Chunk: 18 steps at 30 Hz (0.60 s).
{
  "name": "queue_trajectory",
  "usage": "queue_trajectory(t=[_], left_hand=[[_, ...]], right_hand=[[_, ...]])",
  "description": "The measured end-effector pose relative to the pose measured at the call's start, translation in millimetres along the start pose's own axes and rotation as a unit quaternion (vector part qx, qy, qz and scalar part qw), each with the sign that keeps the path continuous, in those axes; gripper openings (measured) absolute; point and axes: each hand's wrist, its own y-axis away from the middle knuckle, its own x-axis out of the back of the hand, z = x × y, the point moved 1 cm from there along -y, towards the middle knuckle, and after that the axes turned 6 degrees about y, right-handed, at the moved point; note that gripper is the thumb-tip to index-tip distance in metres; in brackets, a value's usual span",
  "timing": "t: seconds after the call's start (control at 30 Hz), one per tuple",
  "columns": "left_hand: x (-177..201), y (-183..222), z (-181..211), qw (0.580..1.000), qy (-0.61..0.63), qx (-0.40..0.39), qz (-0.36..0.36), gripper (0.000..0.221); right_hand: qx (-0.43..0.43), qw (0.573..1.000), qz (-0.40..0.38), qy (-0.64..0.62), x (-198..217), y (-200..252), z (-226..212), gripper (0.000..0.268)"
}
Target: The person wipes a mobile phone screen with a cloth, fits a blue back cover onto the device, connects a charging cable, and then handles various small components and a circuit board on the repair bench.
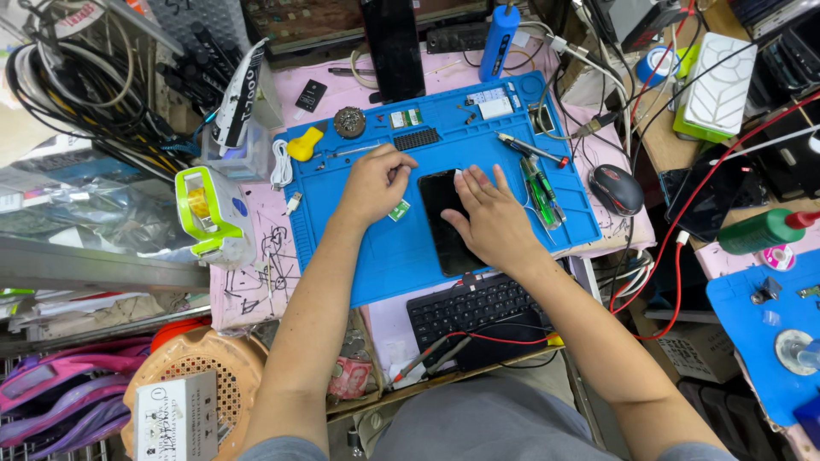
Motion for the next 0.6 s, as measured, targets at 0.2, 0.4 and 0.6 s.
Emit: queue_trajectory(t=[0.2, 0.4, 0.6], left_hand=[[-1, -4, -3, 1.0, 0.006, 0.005, -0.002, 0.013], [-2, -3, -4, 1.0, 0.011, 0.024, -0.005, 0.014], [-1, -2, -4, 1.0, 0.015, 0.022, 0.003, 0.014]], right_hand=[[0.024, 1.0, 0.004, -0.007, 32, 58, -24, 0.073], [0.054, 0.995, -0.049, -0.073, 34, 63, -38, 0.071], [0.058, 0.998, -0.026, -0.025, 10, 17, -40, 0.069]])
